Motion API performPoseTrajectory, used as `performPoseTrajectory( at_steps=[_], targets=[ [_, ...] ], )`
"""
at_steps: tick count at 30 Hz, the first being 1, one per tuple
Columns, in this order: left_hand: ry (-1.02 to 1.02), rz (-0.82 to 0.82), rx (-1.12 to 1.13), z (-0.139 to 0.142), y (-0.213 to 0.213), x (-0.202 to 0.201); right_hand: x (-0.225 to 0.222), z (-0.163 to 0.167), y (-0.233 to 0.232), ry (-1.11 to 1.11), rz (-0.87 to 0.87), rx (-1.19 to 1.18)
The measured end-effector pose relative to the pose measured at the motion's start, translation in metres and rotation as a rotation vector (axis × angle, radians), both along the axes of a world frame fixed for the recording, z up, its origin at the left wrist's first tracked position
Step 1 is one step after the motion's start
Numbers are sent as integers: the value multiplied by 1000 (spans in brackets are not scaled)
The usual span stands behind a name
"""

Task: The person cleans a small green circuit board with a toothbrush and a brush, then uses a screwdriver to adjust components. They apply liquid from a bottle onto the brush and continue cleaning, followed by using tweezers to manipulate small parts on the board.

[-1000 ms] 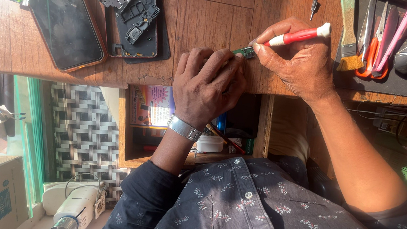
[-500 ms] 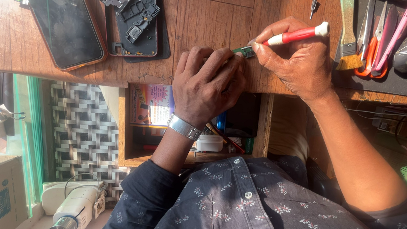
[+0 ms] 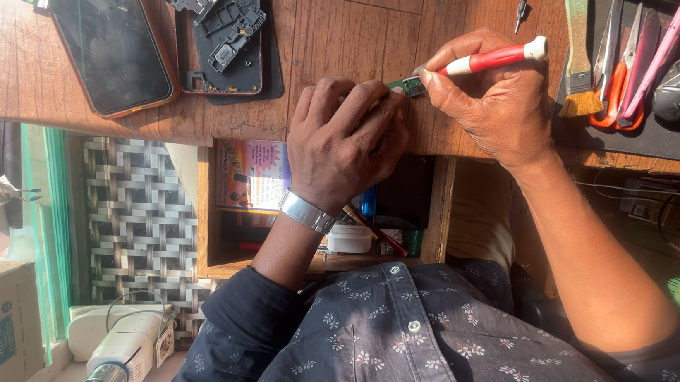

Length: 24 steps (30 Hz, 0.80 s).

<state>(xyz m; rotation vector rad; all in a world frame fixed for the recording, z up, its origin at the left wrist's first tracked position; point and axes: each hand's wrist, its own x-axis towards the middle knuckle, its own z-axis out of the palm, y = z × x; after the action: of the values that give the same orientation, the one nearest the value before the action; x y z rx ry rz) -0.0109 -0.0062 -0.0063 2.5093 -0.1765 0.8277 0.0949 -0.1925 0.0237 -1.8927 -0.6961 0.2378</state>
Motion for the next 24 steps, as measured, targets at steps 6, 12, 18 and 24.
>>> performPoseTrajectory(
  at_steps=[6, 12, 18, 24],
  targets=[
    [6, -5, -7, 0, 0, 0, 1, 0, 1, -13, -7, -6],
    [-1, -1, -5, -1, 0, 1, 0, 1, 1, 36, -19, 7],
    [-3, -1, 8, -1, 0, 0, 0, 0, 0, 19, -3, 23],
    [6, -9, -5, 2, 0, 0, 0, 0, 0, -4, 1, 19]
  ],
)
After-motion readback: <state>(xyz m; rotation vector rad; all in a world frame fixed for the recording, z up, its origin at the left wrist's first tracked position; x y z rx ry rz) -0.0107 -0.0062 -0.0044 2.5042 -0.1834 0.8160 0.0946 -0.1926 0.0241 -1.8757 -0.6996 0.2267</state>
